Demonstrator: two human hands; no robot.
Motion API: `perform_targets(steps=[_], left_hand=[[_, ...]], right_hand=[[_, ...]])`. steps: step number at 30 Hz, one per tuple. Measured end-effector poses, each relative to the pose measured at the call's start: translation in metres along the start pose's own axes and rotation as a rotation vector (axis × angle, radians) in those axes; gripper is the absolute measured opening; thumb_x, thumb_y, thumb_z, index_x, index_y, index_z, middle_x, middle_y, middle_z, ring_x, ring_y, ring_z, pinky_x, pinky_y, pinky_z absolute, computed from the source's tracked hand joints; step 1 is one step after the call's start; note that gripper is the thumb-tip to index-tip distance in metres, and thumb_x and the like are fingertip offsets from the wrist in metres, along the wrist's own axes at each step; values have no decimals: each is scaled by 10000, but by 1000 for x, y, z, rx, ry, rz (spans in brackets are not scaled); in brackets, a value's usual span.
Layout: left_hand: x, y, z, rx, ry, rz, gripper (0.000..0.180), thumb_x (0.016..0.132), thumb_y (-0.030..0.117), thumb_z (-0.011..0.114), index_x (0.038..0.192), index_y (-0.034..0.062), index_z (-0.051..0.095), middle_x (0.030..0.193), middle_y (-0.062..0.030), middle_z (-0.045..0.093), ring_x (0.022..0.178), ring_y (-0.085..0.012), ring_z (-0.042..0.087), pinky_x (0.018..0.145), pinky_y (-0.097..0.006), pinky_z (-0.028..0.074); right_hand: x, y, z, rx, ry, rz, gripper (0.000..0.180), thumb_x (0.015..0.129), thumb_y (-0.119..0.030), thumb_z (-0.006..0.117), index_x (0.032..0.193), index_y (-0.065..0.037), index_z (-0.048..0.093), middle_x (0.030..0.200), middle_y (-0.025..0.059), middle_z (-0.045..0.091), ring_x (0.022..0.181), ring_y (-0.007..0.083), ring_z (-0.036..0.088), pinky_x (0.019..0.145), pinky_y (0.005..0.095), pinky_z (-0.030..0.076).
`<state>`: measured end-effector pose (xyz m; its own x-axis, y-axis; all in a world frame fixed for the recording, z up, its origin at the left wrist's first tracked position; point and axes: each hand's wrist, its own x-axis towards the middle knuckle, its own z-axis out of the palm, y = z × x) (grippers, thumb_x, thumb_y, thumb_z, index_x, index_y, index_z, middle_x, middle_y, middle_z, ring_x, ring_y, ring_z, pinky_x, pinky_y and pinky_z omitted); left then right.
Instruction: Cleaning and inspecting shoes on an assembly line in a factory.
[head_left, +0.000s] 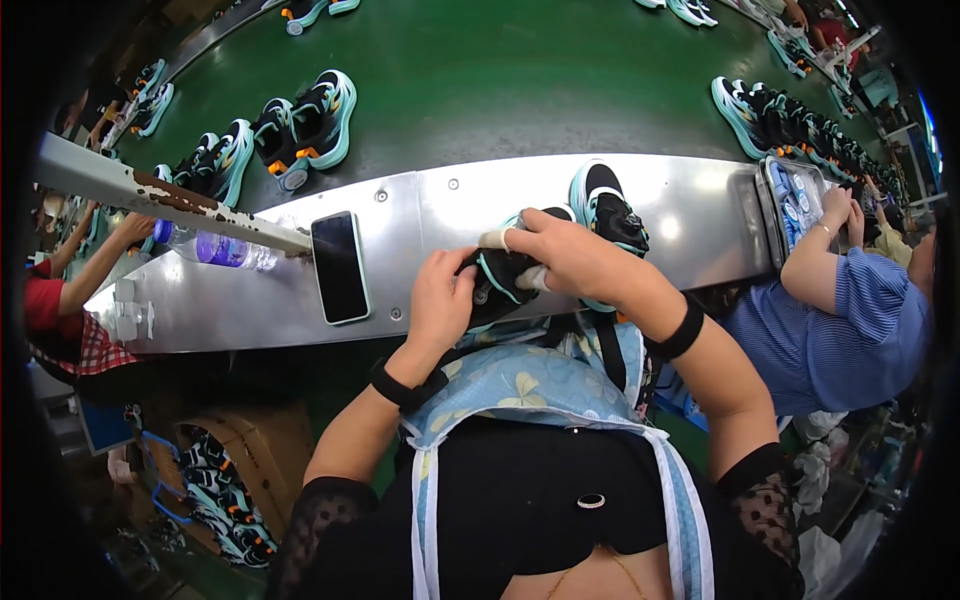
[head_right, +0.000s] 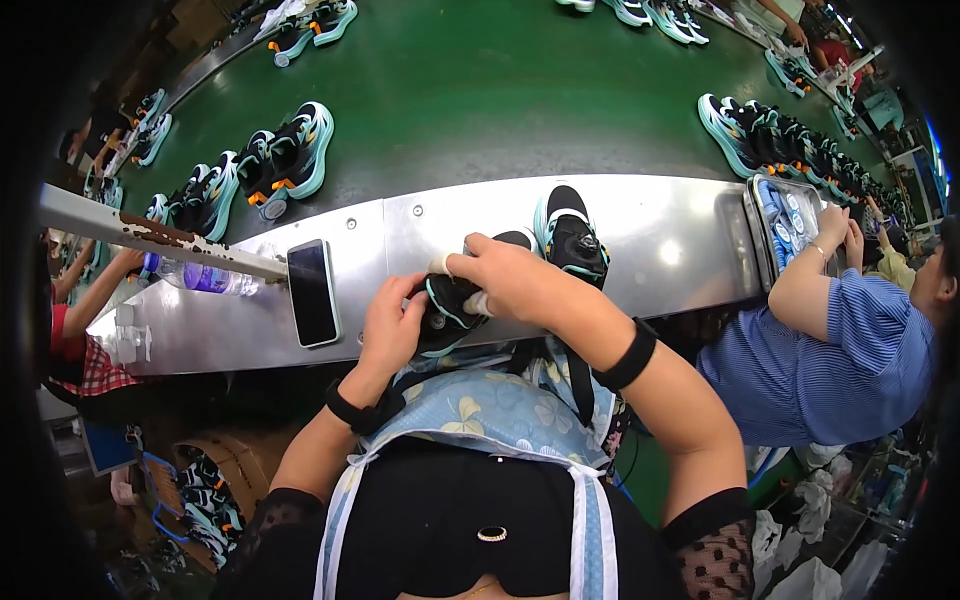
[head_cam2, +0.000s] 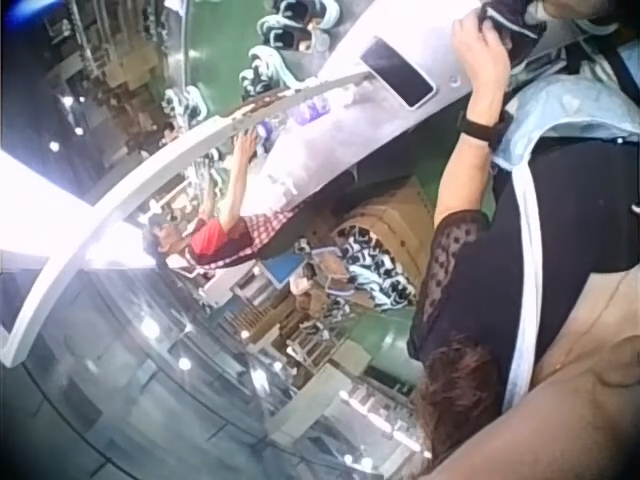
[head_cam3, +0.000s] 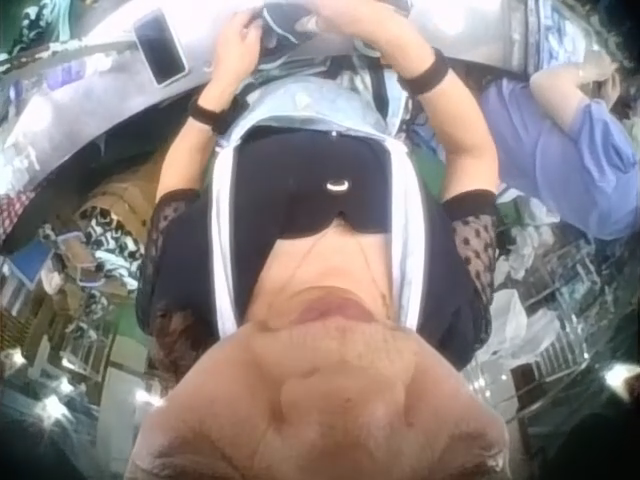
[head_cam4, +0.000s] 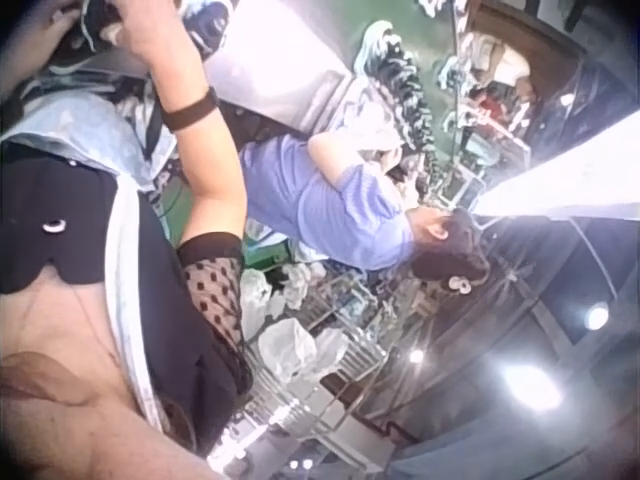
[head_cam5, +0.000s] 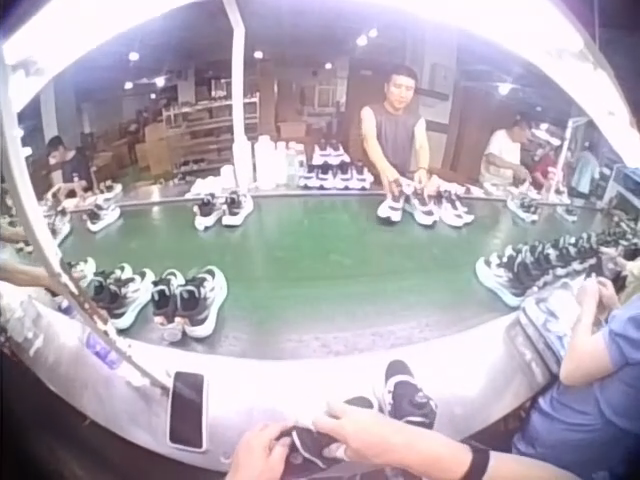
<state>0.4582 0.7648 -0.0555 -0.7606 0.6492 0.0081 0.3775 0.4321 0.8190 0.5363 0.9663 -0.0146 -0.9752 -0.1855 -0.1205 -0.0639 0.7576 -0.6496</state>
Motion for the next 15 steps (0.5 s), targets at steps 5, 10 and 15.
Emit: perform_targets(steps=[5,10,15], left_hand=[[6,0,4,-6,20,43,224,874,43,554,1083,8,625,902,-166,576,782,-328,588,721,-390,478],[5,-4,9,23,23,72,230,873,40,552,1091,8,620,907,-165,577,792,-336,588,723,-388,477],[9,-4,8,-80,73,58,184,867,48,573,1036,4,631,887,-145,584,787,-322,589,716,-394,468]], right_hand=[[-18,-5,-11,168,-7,8,731,693,25,684,1372,-153,478,995,138,513,885,318,591,776,388,488],[-4,-19,10,-21,272,79,544,663,11,712,1160,-103,524,943,167,512,824,368,586,717,440,473],[-22,-19,13,-140,201,30,516,685,-22,718,1154,-141,540,891,131,537,765,350,582,693,437,465]])
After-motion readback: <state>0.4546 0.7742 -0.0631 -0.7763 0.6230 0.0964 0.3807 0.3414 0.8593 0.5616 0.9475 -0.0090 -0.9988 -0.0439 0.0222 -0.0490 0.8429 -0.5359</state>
